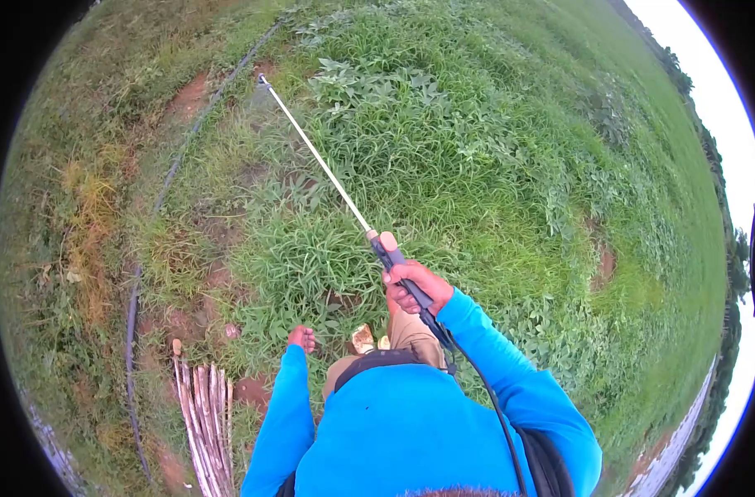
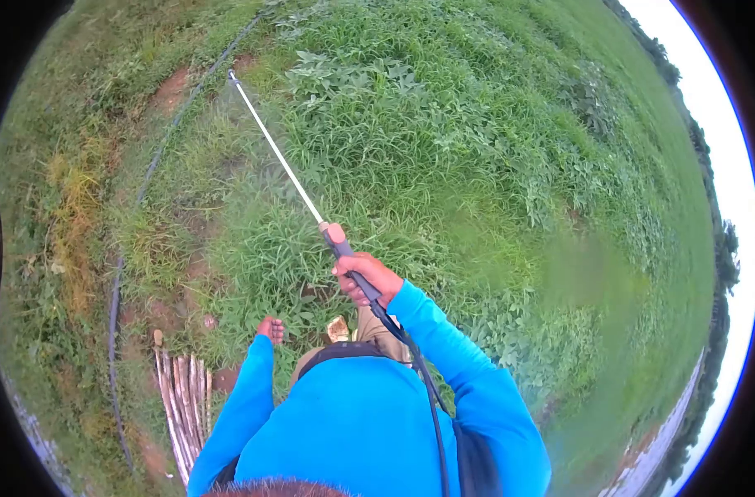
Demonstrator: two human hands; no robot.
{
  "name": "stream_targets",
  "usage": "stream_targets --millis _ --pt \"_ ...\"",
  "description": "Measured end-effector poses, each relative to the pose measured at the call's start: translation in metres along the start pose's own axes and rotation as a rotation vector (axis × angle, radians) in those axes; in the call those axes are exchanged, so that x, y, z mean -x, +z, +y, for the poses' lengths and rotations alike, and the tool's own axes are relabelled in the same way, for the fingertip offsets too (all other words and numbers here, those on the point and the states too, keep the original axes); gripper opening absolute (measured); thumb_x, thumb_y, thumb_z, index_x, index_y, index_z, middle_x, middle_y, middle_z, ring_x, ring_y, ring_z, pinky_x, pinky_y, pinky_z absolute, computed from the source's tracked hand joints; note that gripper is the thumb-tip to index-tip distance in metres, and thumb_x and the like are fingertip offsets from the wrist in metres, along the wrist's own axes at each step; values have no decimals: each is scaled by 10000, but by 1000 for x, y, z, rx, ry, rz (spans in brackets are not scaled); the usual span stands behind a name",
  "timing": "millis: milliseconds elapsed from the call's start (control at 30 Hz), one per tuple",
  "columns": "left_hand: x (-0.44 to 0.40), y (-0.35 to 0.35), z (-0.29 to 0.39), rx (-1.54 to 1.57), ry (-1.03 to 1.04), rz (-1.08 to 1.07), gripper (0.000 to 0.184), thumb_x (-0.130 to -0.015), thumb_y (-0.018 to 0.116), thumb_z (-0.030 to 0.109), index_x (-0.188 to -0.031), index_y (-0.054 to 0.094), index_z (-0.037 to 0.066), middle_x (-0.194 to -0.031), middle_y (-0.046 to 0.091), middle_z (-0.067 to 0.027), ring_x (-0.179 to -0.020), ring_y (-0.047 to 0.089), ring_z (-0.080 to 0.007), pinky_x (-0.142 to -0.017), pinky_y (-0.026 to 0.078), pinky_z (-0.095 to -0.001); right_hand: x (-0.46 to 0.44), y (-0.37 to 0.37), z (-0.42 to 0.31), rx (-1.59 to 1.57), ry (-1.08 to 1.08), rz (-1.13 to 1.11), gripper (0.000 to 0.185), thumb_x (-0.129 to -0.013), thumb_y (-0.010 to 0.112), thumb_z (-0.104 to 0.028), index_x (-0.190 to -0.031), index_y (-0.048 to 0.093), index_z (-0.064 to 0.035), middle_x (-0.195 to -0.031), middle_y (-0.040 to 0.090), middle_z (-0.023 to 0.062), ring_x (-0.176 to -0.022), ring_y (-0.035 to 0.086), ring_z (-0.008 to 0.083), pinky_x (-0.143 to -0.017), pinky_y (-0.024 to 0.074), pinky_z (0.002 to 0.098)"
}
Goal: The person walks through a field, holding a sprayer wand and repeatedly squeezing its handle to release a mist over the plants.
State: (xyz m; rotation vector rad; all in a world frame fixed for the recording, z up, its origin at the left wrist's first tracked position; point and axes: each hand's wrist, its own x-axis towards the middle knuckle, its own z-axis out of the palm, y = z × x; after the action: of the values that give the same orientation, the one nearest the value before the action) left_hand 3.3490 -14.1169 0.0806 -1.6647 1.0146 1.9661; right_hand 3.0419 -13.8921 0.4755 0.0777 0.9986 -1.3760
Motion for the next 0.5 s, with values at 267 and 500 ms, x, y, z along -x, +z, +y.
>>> stream_targets --millis 267,500 --pt "-18 -10 24 113 -20 -16 333 -826 456 426 -845 579 116 -713 636 -66 -547 576 -219 -498 461 -418 -34 -42 -50 -368 -161 83 152 -803 540 -253 -818 469 -119 -590 397 -41 -408 368 57 -363 325 208" --pt "-11 3 100 68 -135 115 306 -812 468 382 -858 582 102 -724 632 -81 -520 557 -203 -480 456 -408 -75 -116 -116 -676 -396 340 185 -792 556 -291 -783 458 -134 -568 398 -26 -409 384 86 -365 339 239"
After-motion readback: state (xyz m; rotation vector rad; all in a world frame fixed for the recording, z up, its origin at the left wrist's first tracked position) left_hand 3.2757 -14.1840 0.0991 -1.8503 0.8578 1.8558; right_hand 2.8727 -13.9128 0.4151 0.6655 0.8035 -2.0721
